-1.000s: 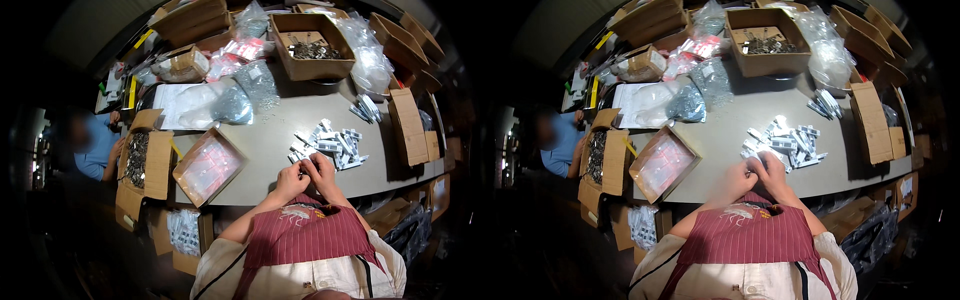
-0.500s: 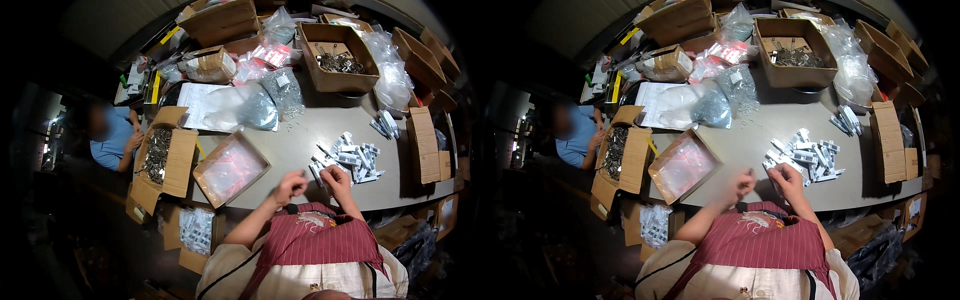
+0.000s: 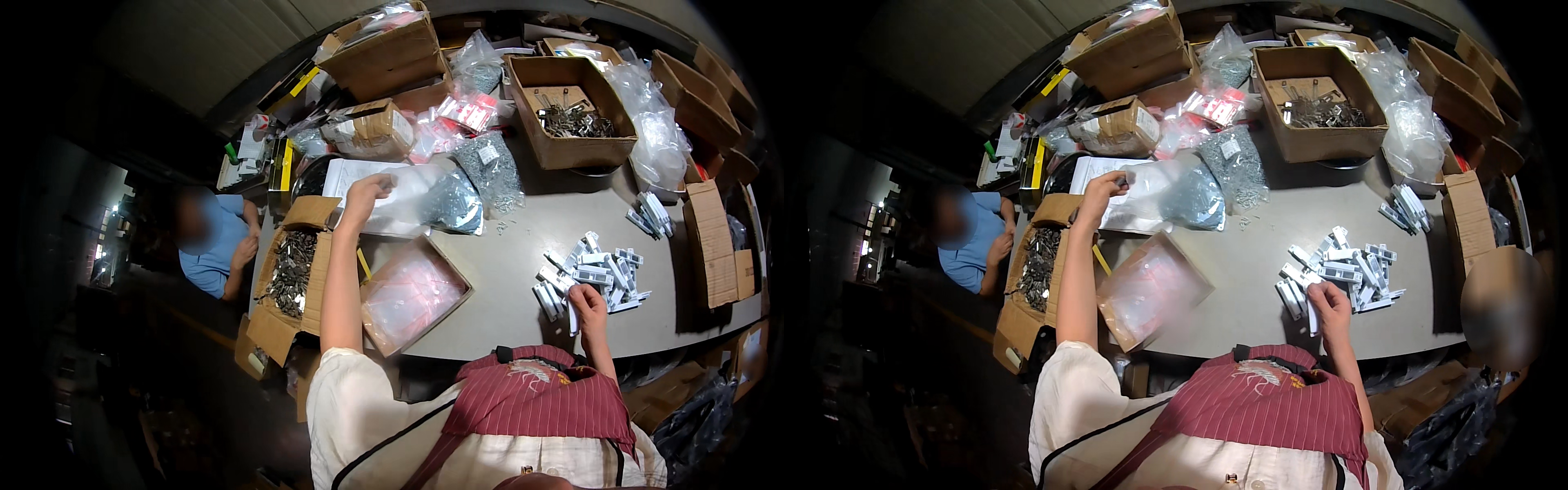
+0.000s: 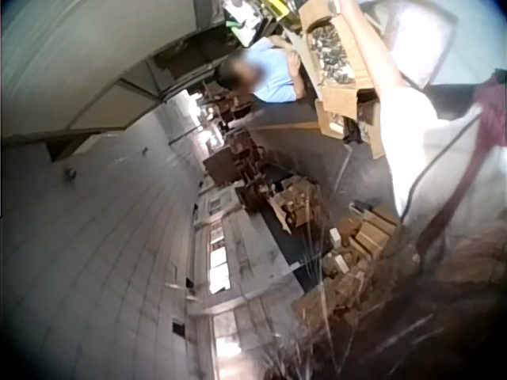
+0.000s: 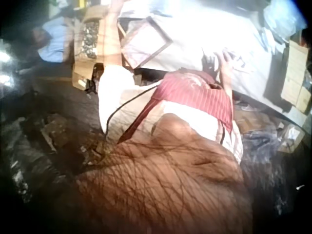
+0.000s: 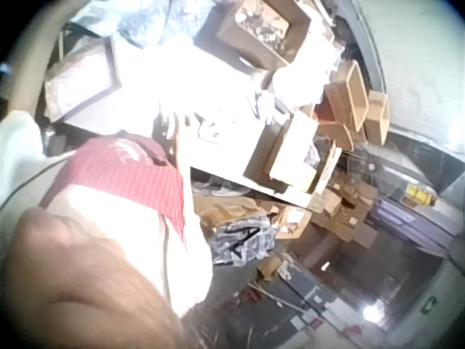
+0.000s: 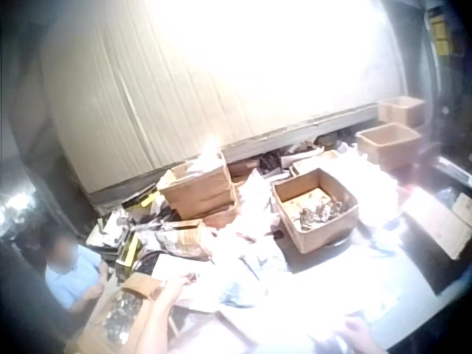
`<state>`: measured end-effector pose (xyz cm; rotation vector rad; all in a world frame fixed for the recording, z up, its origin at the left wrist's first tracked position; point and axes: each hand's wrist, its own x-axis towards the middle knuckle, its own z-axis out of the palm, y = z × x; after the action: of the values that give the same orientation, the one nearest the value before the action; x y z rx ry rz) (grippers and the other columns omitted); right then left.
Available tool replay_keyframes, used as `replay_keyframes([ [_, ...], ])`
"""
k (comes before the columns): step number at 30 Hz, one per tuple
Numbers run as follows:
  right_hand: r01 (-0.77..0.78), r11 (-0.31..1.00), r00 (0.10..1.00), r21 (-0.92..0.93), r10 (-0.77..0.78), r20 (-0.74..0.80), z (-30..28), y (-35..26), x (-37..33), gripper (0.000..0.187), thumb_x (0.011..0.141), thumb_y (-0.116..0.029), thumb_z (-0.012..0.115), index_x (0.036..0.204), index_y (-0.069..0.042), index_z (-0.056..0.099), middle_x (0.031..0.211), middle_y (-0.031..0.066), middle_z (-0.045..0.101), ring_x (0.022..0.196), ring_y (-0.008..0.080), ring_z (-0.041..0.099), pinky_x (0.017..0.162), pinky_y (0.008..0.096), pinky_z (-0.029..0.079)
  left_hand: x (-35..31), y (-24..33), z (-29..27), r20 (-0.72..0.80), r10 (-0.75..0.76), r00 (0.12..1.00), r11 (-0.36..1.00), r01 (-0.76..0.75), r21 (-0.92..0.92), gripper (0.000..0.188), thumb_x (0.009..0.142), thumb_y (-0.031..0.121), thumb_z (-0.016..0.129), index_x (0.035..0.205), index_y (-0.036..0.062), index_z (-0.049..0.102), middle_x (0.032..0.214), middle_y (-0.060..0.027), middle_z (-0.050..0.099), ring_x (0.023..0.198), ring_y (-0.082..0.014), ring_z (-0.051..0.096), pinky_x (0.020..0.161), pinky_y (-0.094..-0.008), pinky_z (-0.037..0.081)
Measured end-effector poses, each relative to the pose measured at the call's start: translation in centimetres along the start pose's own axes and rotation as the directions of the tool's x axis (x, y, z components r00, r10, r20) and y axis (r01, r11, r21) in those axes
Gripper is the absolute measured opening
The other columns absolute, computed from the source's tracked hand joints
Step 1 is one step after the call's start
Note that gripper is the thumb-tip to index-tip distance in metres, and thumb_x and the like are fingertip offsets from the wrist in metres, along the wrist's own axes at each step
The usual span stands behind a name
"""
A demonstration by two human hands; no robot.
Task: The person sorts small white plastic hardware pieces on a table, picking them up one by one, inspecting them, and placing them into neat stacks. The workspace is cluttered with cardboard boxes and plastic bags containing various items.
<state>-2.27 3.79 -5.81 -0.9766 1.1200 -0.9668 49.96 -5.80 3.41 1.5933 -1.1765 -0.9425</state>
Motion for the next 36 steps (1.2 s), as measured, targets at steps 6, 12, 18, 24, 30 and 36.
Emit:
replay_keyframes([
  [6, -0.056, 0.994, 0.994, 0.098, 0.064, -0.085, -1.3, 0.2, -1.0, 0.024, 0.1, -0.027, 0.061, 0.101, -0.004, 0.067, 0.088, -0.0061, 0.06, 0.079, 0.0027, 0.05, 0.07, 0.0195, 0.039, -0.3, 2.7, 1.1, -0.045, 0.148, 0.988, 0.973, -0.154, -0.172, 0.043, 0.075, 0.0, 0.052, 0.114, -0.0071, 0.07, 0.115, -0.0144, 0.071, 0.109, -0.0235, 0.065, 0.1, -0.0322, 0.047],
  [12, -0.241, 0.862, 0.941, 0.446, 0.32, -0.11, -1.8, -0.2, -0.6, 0.042, 0.101, -0.045, 0.055, 0.096, -0.005, 0.064, 0.07, 0.0037, 0.061, 0.055, 0.0121, 0.056, 0.05, 0.0245, 0.044, -4.8, 4.5, 5.1, -0.374, 0.296, 0.879, 0.904, -0.385, -0.188, 0.027, 0.084, -0.003, 0.05, 0.102, -0.0081, 0.069, 0.102, -0.0162, 0.072, 0.095, -0.023, 0.068, 0.092, -0.0347, 0.054],
  [18, -0.385, 0.824, 0.92, 0.416, 0.379, 0.101, -0.6, -0.9, -0.1, 0.052, 0.104, -0.049, 0.046, 0.112, 0.001, 0.061, 0.085, 0.0076, 0.064, 0.068, 0.0132, 0.062, 0.055, 0.025, 0.051, -12.8, 3.6, 13.3, -0.215, 0.299, 0.93, 0.945, -0.32, -0.072, 0.026, 0.088, -0.007, 0.045, 0.094, -0.0054, 0.07, 0.099, -0.0123, 0.073, 0.096, -0.0184, 0.066, 0.091, -0.0296, 0.05],
  [24, -0.453, 0.888, 0.792, -0.079, 0.442, 0.421, 1.7, 1.7, -0.5, 0.036, 0.097, -0.008, 0.058, 0.132, -0.003, 0.052, 0.102, 0.0086, 0.064, 0.081, 0.0127, 0.062, 0.067, 0.026, 0.052, -14.6, -1.7, 19.4, 0.043, 0.154, 0.987, 0.988, -0.153, -0.028, 0.026, 0.089, -0.005, 0.047, 0.104, -0.0034, 0.068, 0.101, -0.0121, 0.072, 0.097, -0.0191, 0.067, 0.09, -0.0303, 0.051],
  [30, -0.023, 0.967, 0.906, -0.255, 0.128, 0.402, 0.2, 6.3, 2.0, 0.059, 0.093, -0.006, 0.064, 0.148, -0.005, 0.043, 0.117, 0.0042, 0.061, 0.103, 0.0133, 0.055, 0.09, 0.0288, 0.047, -14.3, -3.3, 24.2, 0.128, 0.22, 0.967, 0.956, -0.239, 0.168, 0.027, 0.086, -0.002, 0.053, 0.11, 0.0003, 0.066, 0.105, -0.0152, 0.069, 0.1, -0.0301, 0.067, 0.09, -0.0363, 0.052],
  [36, 0.248, 0.851, 0.958, -0.463, -0.145, 0.247, -2.2, 6.5, 3.2, 0.06, 0.089, -0.012, 0.069, 0.145, -0.008, 0.048, 0.114, 0.0089, 0.066, 0.099, 0.0147, 0.059, 0.088, 0.0299, 0.048, -14.5, -5.1, 29.1, 0.334, 0.383, 0.861, 0.821, -0.483, 0.304, 0.048, 0.08, 0.003, 0.059, 0.127, -0.0027, 0.053, 0.139, -0.0325, 0.043, 0.126, -0.048, 0.046, 0.102, -0.05, 0.041],
])
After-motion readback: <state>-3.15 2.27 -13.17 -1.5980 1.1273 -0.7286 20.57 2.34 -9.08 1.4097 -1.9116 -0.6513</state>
